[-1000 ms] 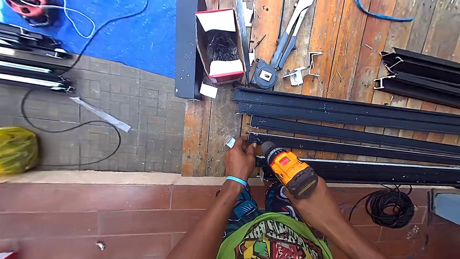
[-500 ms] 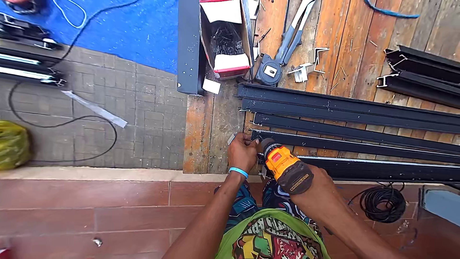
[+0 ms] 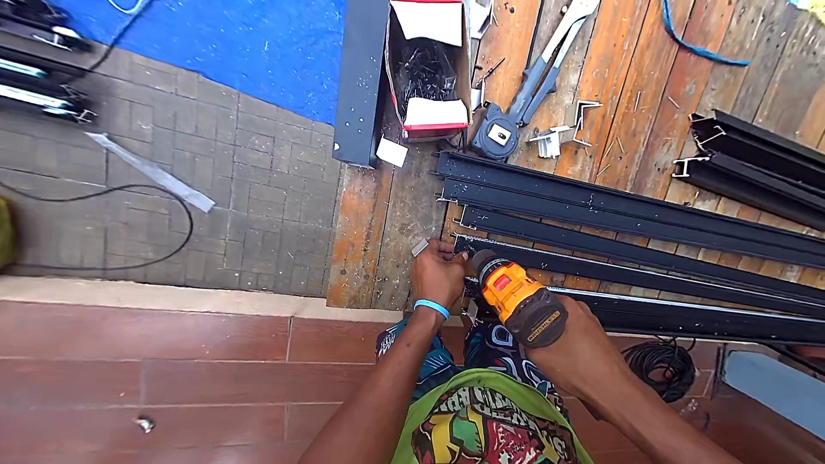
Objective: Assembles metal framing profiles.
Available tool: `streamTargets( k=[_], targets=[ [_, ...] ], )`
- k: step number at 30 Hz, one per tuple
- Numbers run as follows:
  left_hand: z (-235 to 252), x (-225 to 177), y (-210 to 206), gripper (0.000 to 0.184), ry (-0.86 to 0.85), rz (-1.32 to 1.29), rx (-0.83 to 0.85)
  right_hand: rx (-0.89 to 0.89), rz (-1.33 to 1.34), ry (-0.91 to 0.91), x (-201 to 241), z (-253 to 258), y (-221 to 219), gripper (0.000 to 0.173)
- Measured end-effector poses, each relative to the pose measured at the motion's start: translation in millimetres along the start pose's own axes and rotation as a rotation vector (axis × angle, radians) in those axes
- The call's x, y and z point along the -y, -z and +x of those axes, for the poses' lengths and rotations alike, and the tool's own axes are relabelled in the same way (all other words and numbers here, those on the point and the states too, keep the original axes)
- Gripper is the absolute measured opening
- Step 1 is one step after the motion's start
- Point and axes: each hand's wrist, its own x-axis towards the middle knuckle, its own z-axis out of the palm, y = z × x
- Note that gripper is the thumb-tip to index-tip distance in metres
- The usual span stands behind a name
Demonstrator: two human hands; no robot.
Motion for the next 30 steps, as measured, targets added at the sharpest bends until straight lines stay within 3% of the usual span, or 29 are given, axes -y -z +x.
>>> streamTargets(
  k=[8,21,26,30],
  targets=[
    [-5.3,1.7,1.1,0.02,-0.007,-0.042,0.014,-0.024,0.013,0.031,-0.4,9.9,-5.3,0.052],
    [3.9,1.8,-1.9,0.02,0.067,-0.166,0.008,-0.181,0.194,0.155,-36.3,-4.1,-11.6,0.042],
    [-13.6,-0.5,0.1,0.034,-0.047,-0.021,-0.059,-0.215,0.377,0.245,-68.9,-25.7,-11.0,0.05],
    [-36.5,11.7,16.9,0.024,-0.227,0.176,-0.259,-0.353,0.567,0.296,-101.6,-30.3,15.7,0.049]
  ],
)
